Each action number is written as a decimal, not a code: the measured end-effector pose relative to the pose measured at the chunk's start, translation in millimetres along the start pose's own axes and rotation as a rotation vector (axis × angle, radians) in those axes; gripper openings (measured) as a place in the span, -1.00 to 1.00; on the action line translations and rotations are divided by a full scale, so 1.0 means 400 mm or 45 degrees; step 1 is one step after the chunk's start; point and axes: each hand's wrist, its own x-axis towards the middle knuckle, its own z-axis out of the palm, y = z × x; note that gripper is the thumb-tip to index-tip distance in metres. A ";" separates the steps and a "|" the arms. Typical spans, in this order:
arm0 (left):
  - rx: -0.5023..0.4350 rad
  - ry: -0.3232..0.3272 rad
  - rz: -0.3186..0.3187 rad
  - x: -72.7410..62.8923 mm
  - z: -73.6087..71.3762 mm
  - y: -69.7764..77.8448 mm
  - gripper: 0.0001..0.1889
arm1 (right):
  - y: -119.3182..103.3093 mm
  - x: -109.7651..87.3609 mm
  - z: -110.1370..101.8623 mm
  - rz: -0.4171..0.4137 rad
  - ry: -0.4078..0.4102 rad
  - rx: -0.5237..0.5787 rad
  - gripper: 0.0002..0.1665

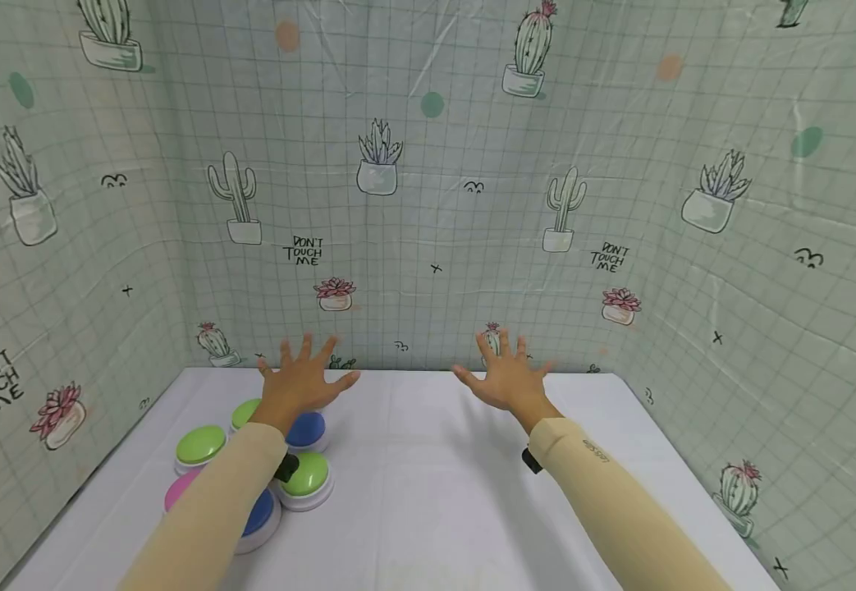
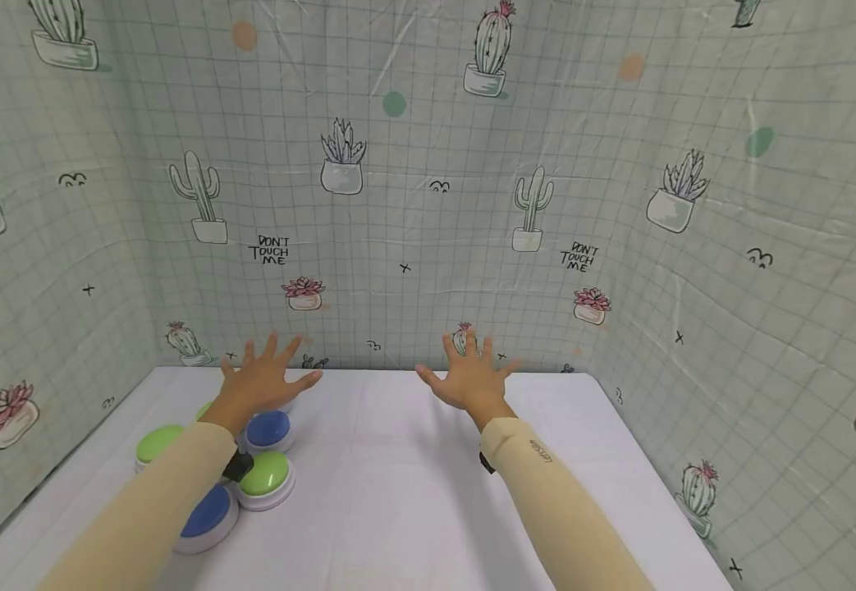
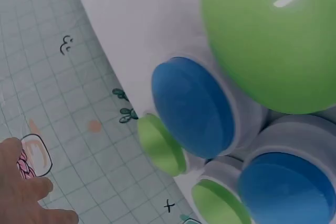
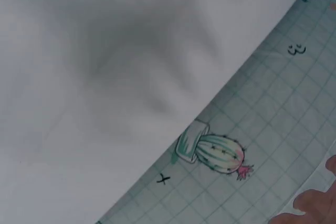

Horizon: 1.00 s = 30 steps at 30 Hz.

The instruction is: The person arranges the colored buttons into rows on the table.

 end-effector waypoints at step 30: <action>0.002 0.111 0.150 -0.259 0.089 -0.076 -0.09 | -0.360 -0.116 0.263 -0.431 -0.114 0.353 0.16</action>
